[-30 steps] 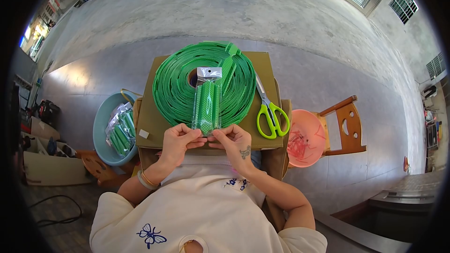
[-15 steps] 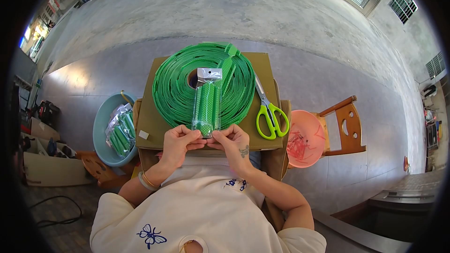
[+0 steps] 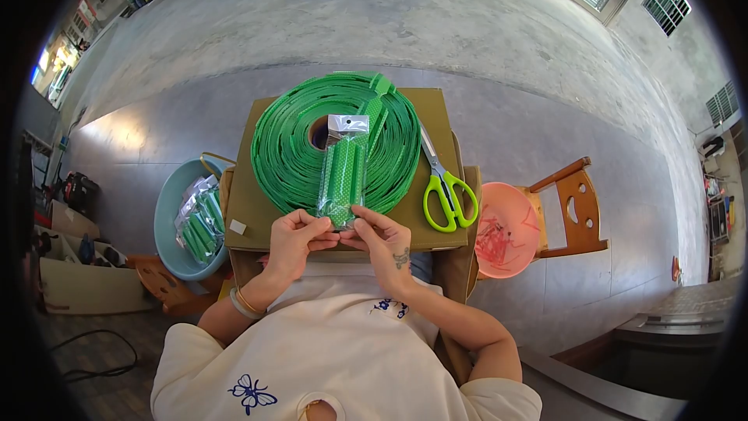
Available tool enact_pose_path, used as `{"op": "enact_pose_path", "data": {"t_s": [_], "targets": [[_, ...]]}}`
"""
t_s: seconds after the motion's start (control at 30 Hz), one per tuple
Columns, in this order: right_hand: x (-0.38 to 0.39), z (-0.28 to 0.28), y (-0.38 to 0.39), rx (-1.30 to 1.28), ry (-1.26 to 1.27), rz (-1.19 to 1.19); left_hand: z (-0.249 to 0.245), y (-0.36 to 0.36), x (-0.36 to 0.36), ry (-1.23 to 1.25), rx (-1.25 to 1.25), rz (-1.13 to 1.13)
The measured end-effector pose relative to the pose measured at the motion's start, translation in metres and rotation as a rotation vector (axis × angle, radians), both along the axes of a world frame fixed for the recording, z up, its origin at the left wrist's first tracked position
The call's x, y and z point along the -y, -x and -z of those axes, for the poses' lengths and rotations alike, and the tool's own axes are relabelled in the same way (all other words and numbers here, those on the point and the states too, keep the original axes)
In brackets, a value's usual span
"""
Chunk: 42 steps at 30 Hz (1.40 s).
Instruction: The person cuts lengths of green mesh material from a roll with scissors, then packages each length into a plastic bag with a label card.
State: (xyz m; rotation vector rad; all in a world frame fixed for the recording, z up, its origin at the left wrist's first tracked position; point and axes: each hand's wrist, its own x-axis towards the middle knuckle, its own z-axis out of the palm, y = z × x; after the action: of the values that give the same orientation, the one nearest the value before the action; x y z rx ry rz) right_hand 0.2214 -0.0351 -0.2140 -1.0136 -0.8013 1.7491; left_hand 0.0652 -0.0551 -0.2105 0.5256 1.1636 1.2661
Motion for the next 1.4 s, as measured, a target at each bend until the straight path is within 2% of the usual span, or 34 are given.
{"op": "enact_pose_path", "data": {"t_s": [0.17, 0.27, 0.37, 0.47, 0.57, 0.67, 0.77, 0.87, 0.97, 1.07, 1.17, 1.2, 1.23, 1.33, 1.4], "targets": [[-0.001, 0.004, 0.0, -0.066, -0.038, 0.11, -0.002, 0.0, 0.0, -0.046, -0.064, 0.016], [-0.013, -0.008, -0.007, -0.149, 0.114, -0.011, 0.001, 0.001, 0.003, -0.114, -0.102, 0.034], [-0.026, -0.018, -0.005, 0.02, 0.166, -0.16, 0.002, 0.002, 0.005, -0.182, -0.161, 0.052], [-0.031, -0.007, -0.007, 0.088, 0.112, -0.239, 0.001, 0.002, 0.006, -0.297, -0.275, 0.068], [-0.026, -0.01, -0.006, 0.026, -0.081, -0.156, -0.011, 0.0, 0.003, -0.23, -0.14, -0.014], [-0.022, -0.018, -0.003, 0.034, -0.15, -0.136, -0.014, 0.0, -0.001, -0.232, 0.015, -0.076], [-0.02, -0.02, -0.004, 0.095, -0.196, -0.141, -0.024, 0.01, -0.005, -0.198, 0.209, 0.06], [-0.016, -0.023, -0.001, 0.185, -0.249, -0.163, -0.031, 0.008, -0.008, -0.134, -0.152, 0.287], [-0.02, -0.021, -0.004, 0.22, -0.283, -0.152, -0.024, 0.016, -0.01, -0.201, -0.313, 0.339], [-0.021, -0.022, -0.002, 0.212, -0.336, -0.136, -0.031, 0.017, -0.008, -0.232, -0.216, 0.307], [-0.025, -0.03, -0.003, 0.182, -0.325, -0.097, -0.041, 0.042, -0.009, -0.267, -0.357, 0.199], [-0.027, -0.035, -0.006, 0.154, -0.306, -0.07, -0.049, 0.061, -0.013, -0.269, -0.356, 0.063], [-0.031, -0.038, -0.012, 0.172, -0.314, -0.03, -0.051, 0.082, -0.016, -0.255, -0.458, -0.121], [-0.047, -0.038, -0.039, 0.232, -0.372, 0.083, -0.028, 0.173, -0.013, -0.213, -0.562, -0.523], [-0.057, -0.039, -0.057, 0.289, -0.386, 0.128, 0.01, 0.239, 0.007, -0.059, -0.423, -0.588]]}}
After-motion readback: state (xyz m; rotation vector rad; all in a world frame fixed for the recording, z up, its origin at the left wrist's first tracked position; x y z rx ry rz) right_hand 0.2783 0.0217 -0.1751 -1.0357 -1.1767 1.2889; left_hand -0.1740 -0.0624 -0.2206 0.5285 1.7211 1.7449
